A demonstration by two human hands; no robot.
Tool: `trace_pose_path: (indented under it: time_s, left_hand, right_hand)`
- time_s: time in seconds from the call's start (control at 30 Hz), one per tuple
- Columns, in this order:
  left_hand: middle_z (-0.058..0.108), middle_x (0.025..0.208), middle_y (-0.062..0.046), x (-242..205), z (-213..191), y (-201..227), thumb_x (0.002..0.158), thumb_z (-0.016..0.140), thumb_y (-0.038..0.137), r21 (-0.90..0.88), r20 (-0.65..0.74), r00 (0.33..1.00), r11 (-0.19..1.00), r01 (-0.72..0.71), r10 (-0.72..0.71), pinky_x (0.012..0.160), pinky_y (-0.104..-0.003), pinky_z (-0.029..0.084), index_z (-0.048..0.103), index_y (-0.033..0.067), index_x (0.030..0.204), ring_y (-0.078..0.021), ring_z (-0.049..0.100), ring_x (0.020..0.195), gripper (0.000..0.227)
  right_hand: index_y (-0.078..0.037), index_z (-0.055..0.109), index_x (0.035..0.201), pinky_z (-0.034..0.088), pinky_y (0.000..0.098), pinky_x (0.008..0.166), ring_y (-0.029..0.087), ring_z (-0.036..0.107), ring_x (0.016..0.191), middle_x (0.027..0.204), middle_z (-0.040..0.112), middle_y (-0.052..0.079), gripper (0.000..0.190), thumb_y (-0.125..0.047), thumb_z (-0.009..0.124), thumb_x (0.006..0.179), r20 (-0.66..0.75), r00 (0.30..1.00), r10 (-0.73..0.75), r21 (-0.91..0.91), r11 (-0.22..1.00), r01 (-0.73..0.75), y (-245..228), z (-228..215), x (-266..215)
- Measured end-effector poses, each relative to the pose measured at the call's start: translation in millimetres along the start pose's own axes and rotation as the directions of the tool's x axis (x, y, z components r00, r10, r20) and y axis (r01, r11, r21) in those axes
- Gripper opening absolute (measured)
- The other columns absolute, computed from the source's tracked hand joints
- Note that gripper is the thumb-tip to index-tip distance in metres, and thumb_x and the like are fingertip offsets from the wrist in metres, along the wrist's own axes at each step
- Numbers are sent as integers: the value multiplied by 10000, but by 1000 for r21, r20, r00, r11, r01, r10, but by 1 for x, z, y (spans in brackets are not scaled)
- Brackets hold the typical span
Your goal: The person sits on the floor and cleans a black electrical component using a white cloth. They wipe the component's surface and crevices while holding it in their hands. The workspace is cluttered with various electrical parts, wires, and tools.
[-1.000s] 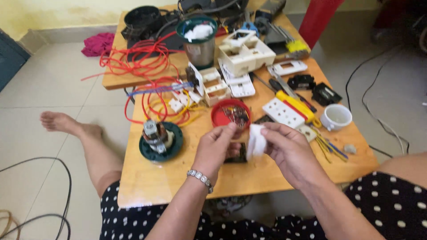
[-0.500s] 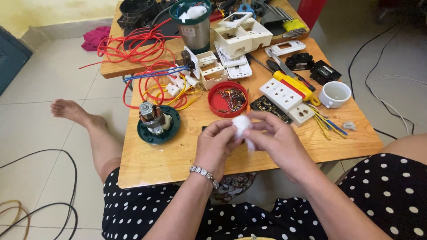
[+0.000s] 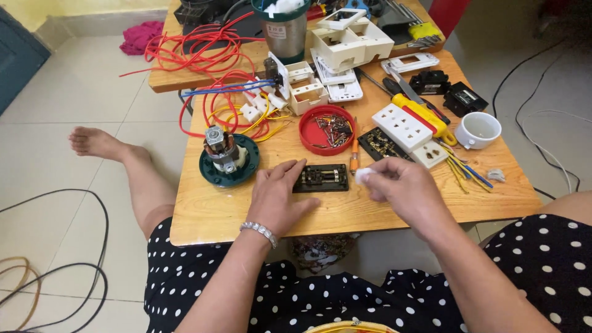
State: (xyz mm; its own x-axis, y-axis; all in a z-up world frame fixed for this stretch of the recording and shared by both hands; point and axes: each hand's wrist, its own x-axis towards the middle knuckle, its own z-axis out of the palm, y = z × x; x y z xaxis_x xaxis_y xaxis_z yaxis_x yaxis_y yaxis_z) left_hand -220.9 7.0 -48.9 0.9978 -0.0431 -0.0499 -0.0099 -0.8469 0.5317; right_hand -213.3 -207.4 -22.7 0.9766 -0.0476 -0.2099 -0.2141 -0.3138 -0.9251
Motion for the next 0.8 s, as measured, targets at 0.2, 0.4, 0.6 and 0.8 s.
trace_pose_path:
  time_s: [0.2,0.4,0.6,0.8]
  left_hand:
    - [551,1113,-1,-11,16,-5,685,758,526,4,-122,991,998,59,-58,986,-336,376,604,242,1262,-222,448,1108,661]
    - [510,1061,8,-14,23,-8,682,739,562,-30,-172,984,999,36,-40,984,-368,371,589,245,1236,-227,436,1111,656]
    - [502,1068,20,-13,22,-8,691,722,565,-61,-159,985,997,55,-64,981,-372,352,588,253,1233,-214,422,1126,640]
    - [498,1080,28,-11,23,-9,690,707,570,-56,-141,988,997,62,-69,993,-376,336,577,266,1245,-210,417,1138,646]
  right_hand:
    - [30,694,961,612,306,577,194,664,604,704,665,188,210,-89,727,792,-33,998,46,34,998,-45,3,25,-2]
    - [-184,750,924,534,256,586,109,672,557,686,716,6,175,-292,711,792,-128,985,-115,-390,919,57,12,35,19]
    - [-162,739,943,558,377,729,293,687,831,859,671,88,144,-151,653,829,46,871,-489,-654,644,397,23,47,19]
    - [-180,740,956,550,371,726,276,669,848,881,651,80,164,-233,693,808,40,839,-543,-619,646,447,30,57,18]
